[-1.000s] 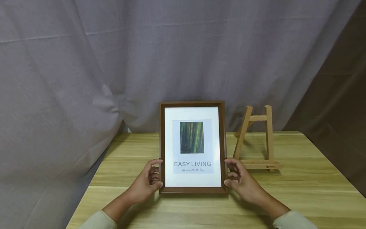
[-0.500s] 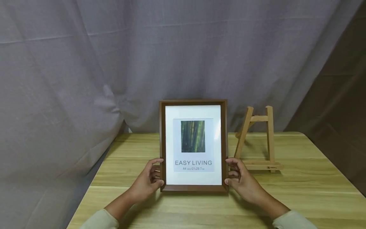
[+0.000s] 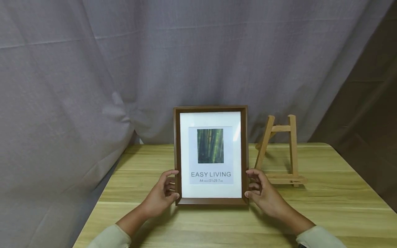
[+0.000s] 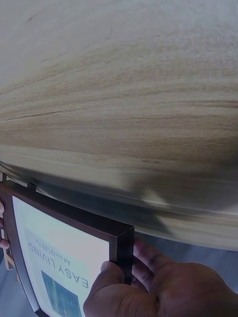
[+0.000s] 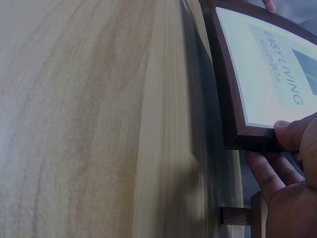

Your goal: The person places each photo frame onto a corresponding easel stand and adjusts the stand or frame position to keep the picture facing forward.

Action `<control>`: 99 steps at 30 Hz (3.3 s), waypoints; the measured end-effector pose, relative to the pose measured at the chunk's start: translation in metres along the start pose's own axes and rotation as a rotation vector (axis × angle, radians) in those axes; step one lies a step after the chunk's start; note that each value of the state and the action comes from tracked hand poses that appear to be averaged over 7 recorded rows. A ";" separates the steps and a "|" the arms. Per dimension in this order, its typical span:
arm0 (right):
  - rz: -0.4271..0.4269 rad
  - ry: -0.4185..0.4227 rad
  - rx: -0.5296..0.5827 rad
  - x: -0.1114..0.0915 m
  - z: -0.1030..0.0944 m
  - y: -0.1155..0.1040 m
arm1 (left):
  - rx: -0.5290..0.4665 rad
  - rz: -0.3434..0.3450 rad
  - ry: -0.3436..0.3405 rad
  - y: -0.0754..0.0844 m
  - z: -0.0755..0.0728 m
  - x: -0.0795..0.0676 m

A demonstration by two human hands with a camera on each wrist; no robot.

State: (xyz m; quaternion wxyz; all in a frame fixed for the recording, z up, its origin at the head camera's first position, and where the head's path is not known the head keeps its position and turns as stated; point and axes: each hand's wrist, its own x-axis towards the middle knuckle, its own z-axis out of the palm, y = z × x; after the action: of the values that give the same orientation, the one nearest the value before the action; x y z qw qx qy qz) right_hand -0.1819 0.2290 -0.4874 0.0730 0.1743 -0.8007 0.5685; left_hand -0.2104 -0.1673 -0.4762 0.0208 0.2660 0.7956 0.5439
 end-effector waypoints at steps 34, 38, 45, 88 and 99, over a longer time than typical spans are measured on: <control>-0.063 0.014 -0.056 0.001 0.003 0.004 | 0.008 0.043 0.022 -0.003 0.002 0.002; -0.067 0.023 -0.069 0.001 0.003 0.002 | -0.002 0.066 0.013 -0.005 0.001 0.003; -0.087 0.046 -0.081 0.000 0.005 0.002 | -0.013 0.084 0.012 -0.006 0.000 0.004; -0.129 0.092 -0.172 -0.004 0.010 0.000 | -0.019 0.151 0.006 -0.018 -0.003 0.011; -0.171 0.102 -0.170 -0.004 0.007 0.001 | -0.009 0.153 -0.001 -0.018 0.000 0.015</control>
State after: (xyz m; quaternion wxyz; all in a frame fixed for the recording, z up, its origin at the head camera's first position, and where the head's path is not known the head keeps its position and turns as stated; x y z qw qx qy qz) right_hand -0.1783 0.2237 -0.4917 0.1762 0.2061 -0.8235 0.4984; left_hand -0.2307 -0.1656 -0.4875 -0.0195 0.3263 0.7705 0.5472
